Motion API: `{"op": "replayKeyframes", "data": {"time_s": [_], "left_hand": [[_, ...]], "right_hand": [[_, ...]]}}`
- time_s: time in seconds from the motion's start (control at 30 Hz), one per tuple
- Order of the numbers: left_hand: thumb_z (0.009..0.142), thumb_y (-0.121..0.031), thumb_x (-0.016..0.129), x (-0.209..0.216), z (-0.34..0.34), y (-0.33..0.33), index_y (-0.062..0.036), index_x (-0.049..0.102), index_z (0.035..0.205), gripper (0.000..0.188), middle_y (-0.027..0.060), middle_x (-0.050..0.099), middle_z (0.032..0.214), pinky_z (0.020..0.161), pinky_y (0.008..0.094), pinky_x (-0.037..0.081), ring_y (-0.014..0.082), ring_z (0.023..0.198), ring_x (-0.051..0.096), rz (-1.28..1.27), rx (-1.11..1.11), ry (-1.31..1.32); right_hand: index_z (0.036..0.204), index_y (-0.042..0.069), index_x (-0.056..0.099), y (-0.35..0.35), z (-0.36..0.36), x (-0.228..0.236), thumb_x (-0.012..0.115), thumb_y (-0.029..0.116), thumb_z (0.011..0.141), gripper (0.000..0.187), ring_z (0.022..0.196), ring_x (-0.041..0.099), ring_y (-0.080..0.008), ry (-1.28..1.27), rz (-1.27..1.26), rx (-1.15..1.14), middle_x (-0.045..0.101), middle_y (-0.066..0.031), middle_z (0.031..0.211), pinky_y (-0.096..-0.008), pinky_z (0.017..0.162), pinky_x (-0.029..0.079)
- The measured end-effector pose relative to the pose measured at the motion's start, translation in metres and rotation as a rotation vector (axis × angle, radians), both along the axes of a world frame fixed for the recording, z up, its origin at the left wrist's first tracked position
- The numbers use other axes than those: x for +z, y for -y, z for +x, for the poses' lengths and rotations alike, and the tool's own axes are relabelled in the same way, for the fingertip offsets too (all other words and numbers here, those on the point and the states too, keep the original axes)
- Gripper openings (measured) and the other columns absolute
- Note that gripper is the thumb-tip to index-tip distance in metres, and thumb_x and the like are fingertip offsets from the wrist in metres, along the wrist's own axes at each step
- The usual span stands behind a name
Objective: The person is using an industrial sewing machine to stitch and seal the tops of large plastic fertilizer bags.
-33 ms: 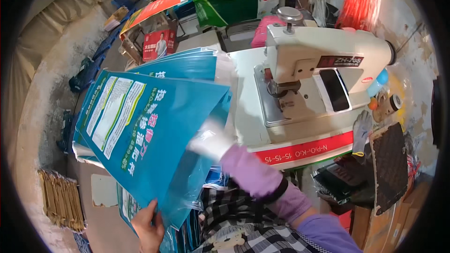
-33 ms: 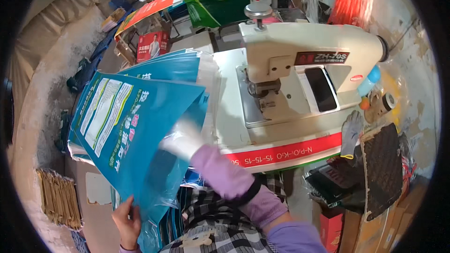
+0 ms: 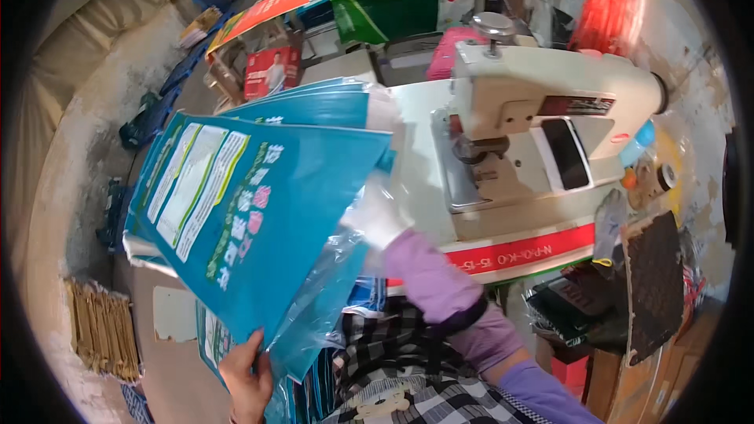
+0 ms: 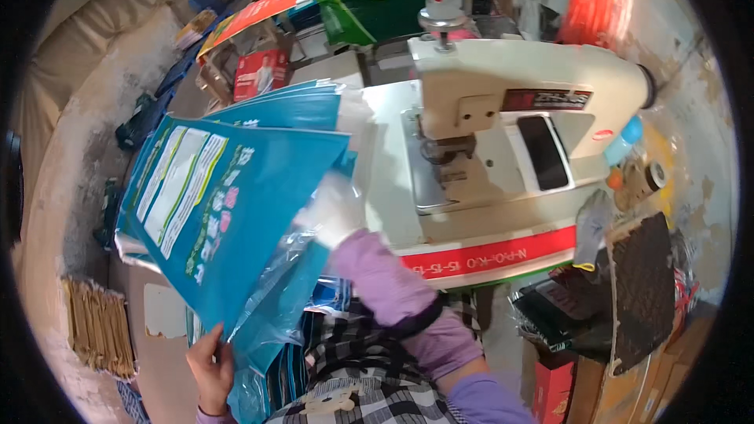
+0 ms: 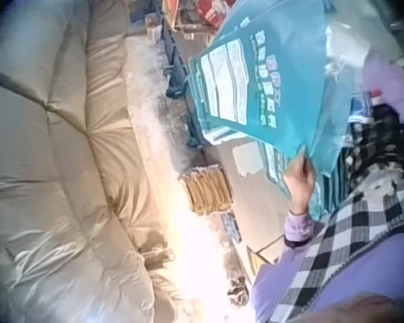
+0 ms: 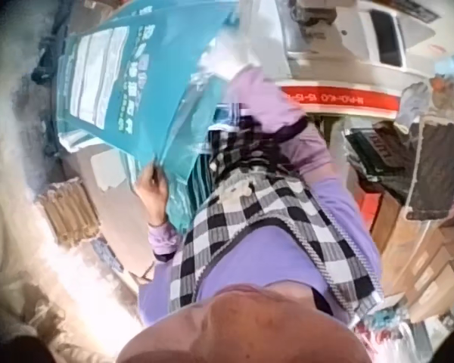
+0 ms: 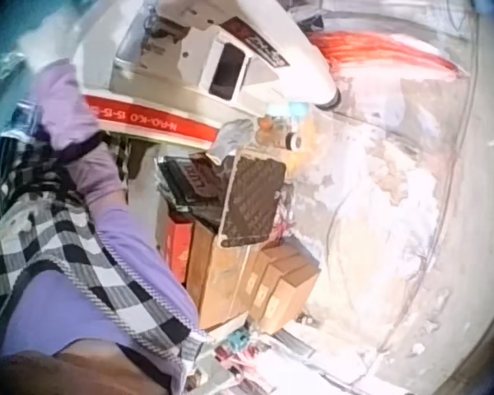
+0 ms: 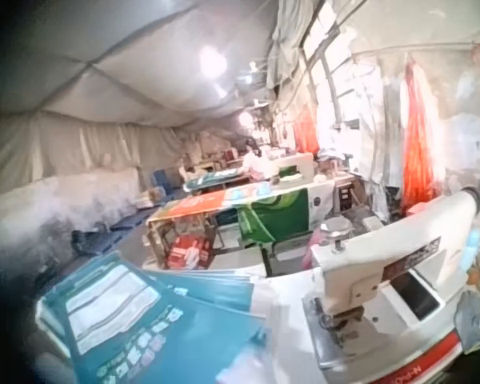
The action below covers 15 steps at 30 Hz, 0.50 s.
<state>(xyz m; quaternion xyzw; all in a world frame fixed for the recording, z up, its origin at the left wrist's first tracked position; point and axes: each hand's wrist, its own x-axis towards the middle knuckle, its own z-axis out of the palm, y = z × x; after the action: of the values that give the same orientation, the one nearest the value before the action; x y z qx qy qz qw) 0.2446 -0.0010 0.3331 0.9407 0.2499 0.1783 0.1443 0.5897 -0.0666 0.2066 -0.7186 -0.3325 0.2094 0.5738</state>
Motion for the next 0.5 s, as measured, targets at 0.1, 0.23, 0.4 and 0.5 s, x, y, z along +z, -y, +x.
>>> {"op": "replayKeyframes", "data": {"time_s": [0.1, 0.23, 0.4, 0.5], "left_hand": [[0.082, 0.000, 0.066, 0.009, 0.005, -0.017, 0.0048, 0.069, 0.108, 0.027, 0.0163, 0.064, 0.070, 0.055, 0.0312, 0.044, 0.0214, 0.059, 0.060, -0.104, 0.039, 0.076], [0.087, -0.001, 0.063, 0.012, 0.009, -0.030, 0.0068, 0.067, 0.114, 0.028, 0.0089, 0.061, 0.069, 0.058, 0.0243, 0.040, 0.0097, 0.062, 0.051, -0.287, 0.104, 0.181], [0.087, 0.000, 0.064, 0.023, 0.016, -0.032, 0.0072, 0.067, 0.114, 0.028, 0.0049, 0.060, 0.069, 0.058, 0.0238, 0.040, 0.0081, 0.063, 0.051, -0.339, 0.063, 0.141], [0.089, -0.002, 0.064, 0.022, 0.011, -0.032, 0.0071, 0.067, 0.114, 0.027, 0.0049, 0.060, 0.069, 0.058, 0.0232, 0.040, 0.0073, 0.063, 0.050, -0.326, 0.040, 0.157]], "right_hand": [[0.123, -0.001, 0.055, 0.018, -0.024, 0.039, 0.080, 0.029, 0.073, 0.064, 0.106, 0.062, -0.0319, -0.331, 0.169, 0.293, 0.065, -0.0178, 0.113, -0.0393, 0.095, 0.048], [0.126, -0.004, 0.053, 0.007, -0.050, 0.043, 0.084, 0.033, 0.069, 0.075, 0.121, 0.054, -0.0350, 0.192, 0.210, 0.496, 0.054, -0.0263, 0.130, -0.0413, 0.100, 0.045], [0.089, -0.003, 0.063, -0.038, -0.076, 0.049, 0.081, 0.030, 0.071, 0.041, 0.085, 0.062, -0.0381, 0.347, 0.125, -0.113, 0.063, -0.0210, 0.089, -0.0458, 0.077, 0.049], [0.078, -0.001, 0.062, -0.036, -0.052, 0.052, 0.075, 0.022, 0.076, 0.026, 0.071, 0.062, -0.0353, 0.372, 0.283, -0.445, 0.062, -0.0163, 0.074, -0.0440, 0.067, 0.049]]}}
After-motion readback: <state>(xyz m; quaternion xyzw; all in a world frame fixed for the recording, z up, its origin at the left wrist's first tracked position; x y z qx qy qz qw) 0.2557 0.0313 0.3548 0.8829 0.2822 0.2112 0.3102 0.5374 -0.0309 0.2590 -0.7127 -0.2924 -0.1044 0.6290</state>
